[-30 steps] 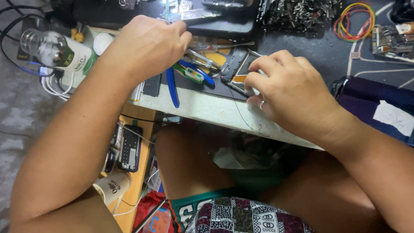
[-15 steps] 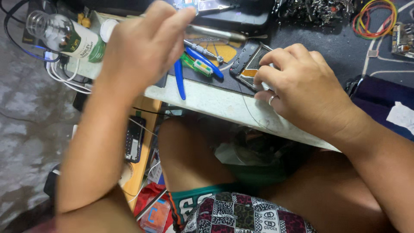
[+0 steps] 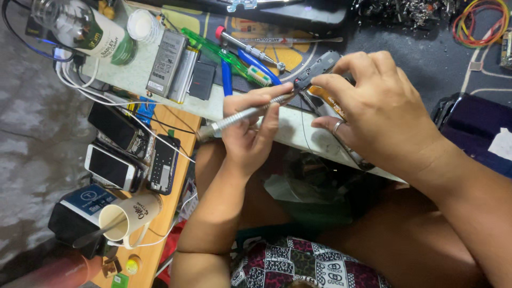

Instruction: The person disassembles a smartphone by removing the back cover and using a screwdriver to unscrew internal components. They then use a metal tool to pry and disconnect parts inside the device.

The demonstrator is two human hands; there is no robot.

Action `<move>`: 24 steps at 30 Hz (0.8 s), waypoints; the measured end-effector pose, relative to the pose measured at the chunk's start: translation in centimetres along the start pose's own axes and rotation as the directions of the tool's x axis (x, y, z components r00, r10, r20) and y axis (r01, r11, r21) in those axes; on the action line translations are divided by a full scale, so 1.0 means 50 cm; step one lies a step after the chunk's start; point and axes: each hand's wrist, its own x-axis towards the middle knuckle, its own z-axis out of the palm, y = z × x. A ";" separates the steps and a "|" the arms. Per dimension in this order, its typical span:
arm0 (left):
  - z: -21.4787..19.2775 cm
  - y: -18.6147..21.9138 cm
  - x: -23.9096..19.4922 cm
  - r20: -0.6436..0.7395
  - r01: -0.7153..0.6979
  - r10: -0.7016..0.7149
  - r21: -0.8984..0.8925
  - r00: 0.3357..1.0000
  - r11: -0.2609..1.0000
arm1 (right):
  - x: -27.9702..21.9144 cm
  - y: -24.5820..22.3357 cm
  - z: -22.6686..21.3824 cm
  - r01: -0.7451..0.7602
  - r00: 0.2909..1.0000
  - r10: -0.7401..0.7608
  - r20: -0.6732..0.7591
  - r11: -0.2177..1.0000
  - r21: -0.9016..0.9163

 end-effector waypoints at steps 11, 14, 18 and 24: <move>-0.002 -0.001 0.000 0.059 -0.088 0.074 0.298 0.996 0.950 | -0.003 -0.001 0.013 -0.045 0.998 0.043 0.044 0.998 0.048; -0.001 0.000 0.002 0.059 -0.084 0.068 0.320 0.996 0.944 | -0.004 0.000 0.011 -0.068 0.996 0.063 0.056 0.995 0.074; 0.003 0.000 0.007 0.066 -0.130 0.113 0.376 0.991 0.918 | -0.004 0.003 0.009 -0.070 0.996 0.066 0.065 0.995 0.068; 0.007 0.001 0.010 0.094 -0.215 0.194 0.469 0.976 0.857 | -0.002 0.005 0.009 -0.090 0.994 0.085 0.062 0.993 0.076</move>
